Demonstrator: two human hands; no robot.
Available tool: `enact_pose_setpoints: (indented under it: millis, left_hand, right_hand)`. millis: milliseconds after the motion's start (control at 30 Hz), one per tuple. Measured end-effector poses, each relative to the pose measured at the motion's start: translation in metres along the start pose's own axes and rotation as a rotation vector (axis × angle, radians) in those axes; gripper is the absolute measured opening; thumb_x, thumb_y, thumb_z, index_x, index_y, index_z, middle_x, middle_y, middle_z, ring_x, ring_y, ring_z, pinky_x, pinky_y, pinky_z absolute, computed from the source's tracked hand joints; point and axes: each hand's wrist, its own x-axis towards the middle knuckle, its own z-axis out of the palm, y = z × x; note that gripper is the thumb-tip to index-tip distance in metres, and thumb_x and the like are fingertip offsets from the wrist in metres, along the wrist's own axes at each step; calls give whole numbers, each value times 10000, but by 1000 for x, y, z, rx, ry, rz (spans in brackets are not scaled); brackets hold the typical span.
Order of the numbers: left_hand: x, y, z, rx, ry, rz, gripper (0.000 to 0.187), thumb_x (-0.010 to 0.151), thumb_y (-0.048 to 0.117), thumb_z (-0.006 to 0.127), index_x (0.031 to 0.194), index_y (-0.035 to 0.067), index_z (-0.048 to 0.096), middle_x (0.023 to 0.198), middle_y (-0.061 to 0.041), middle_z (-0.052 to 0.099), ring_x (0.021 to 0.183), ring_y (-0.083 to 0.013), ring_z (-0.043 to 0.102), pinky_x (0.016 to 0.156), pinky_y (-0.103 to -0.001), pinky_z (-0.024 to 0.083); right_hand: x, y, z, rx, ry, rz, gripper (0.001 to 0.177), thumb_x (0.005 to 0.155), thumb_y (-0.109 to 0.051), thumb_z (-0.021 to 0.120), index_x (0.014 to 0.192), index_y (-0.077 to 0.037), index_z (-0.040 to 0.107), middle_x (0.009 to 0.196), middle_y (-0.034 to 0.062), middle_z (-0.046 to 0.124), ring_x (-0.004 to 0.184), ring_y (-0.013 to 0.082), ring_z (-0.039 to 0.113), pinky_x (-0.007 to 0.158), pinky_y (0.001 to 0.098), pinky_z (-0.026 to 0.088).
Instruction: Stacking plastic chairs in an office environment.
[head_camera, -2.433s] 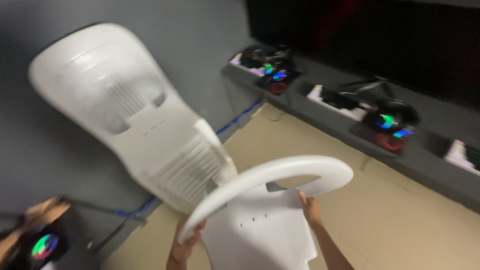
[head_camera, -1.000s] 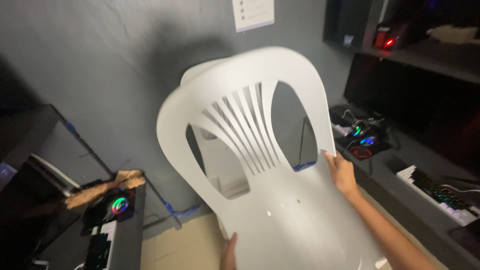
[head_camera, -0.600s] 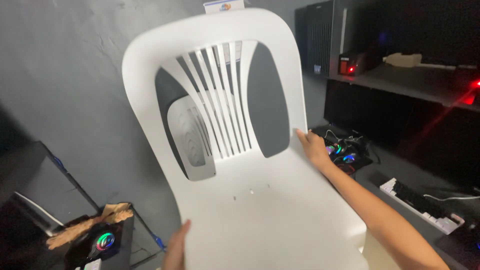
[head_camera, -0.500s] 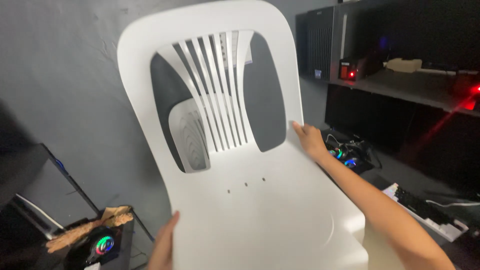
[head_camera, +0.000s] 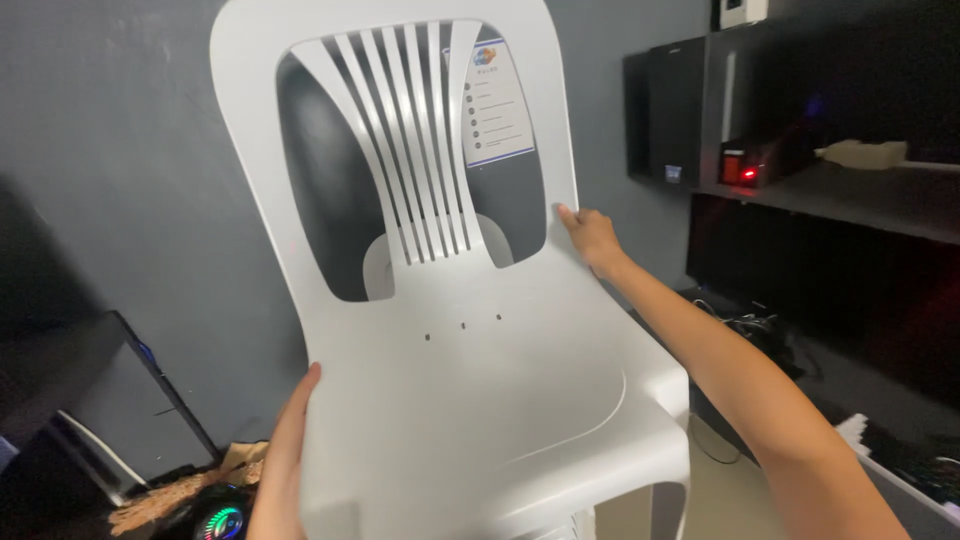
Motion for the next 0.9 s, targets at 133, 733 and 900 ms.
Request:
enact_pose_setpoints:
  millis: [133, 733, 900]
  left_hand:
    - [60, -15, -9, -62, -31, 16, 592, 904, 420, 688, 1293, -24, 651, 1210, -138, 708, 1039, -240, 656, 867, -356, 514]
    - [192, -49, 60, -197, -76, -89, 556, 886, 415, 669, 1259, 4, 641, 1086, -143, 691, 911, -257, 649, 775, -402, 541]
    - [196, -54, 75, -185, -71, -78, 573, 848, 429, 673, 1259, 31, 634, 1047, -132, 696, 883, -254, 657, 733, -408, 552]
  right_hand:
    - [40, 32, 45, -27, 56, -4, 688, 1006, -595, 541, 943, 73, 695, 869, 264, 713, 806, 376, 697, 735, 479, 532]
    - [185, 135, 165, -93, 179, -50, 710, 997, -629, 534, 925, 59, 691, 941, 321, 695, 969, 515, 661, 844, 548, 526]
    - [202, 148, 194, -34, 154, -58, 687, 988, -619, 543, 947, 48, 704, 971, 313, 694, 1005, 516, 646, 870, 549, 519]
